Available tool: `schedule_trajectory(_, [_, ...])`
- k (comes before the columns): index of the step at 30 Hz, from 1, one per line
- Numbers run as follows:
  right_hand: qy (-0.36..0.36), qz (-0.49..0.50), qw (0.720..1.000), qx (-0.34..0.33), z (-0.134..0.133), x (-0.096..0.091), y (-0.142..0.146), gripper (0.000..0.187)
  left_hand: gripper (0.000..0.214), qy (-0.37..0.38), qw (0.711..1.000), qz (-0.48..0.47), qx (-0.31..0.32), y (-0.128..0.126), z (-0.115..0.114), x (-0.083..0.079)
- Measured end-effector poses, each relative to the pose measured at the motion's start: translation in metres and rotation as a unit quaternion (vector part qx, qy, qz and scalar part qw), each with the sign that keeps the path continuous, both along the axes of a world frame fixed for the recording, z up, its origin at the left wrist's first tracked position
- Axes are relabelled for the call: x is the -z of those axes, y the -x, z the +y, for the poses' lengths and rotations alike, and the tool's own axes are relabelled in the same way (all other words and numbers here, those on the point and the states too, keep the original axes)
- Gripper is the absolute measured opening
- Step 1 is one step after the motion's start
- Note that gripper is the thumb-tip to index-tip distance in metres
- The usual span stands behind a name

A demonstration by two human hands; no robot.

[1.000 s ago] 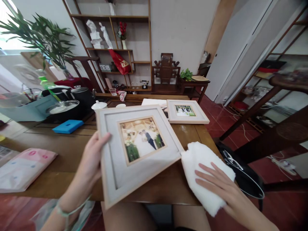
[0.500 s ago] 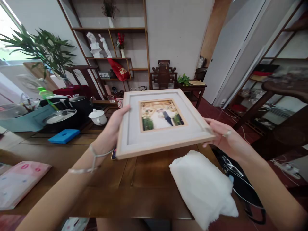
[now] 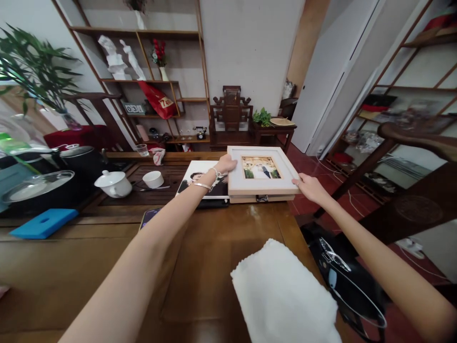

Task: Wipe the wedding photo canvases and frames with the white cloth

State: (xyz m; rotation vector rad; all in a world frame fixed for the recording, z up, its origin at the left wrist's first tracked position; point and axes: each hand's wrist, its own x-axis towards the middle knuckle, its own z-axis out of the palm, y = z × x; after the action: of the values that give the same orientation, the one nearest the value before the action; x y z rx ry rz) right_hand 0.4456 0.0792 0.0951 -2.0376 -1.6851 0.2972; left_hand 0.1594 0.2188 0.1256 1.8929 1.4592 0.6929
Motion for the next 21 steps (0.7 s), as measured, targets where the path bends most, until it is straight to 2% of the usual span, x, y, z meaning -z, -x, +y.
schedule_trajectory(5, [0.035,-0.059,0.998,-0.012,0.016,0.028,-0.012,0.029,0.035,0.043,0.996,0.084,0.007,-0.013,0.026,0.023])
schedule_trajectory(8, [0.046,-0.084,0.995,-0.016,0.022,0.037,-0.014,0.031,0.035,0.049,0.989,0.137,-0.002,-0.014,0.034,0.034])
schedule_trajectory(16, [0.061,-0.118,0.991,-0.029,0.030,0.042,-0.011,0.034,0.036,0.002,0.964,0.257,-0.061,-0.019,0.058,0.058])
schedule_trajectory(21, [0.074,-0.116,0.990,-0.030,0.028,0.045,-0.009,0.032,0.035,-0.017,0.955,0.290,-0.059,-0.018,0.066,0.069])
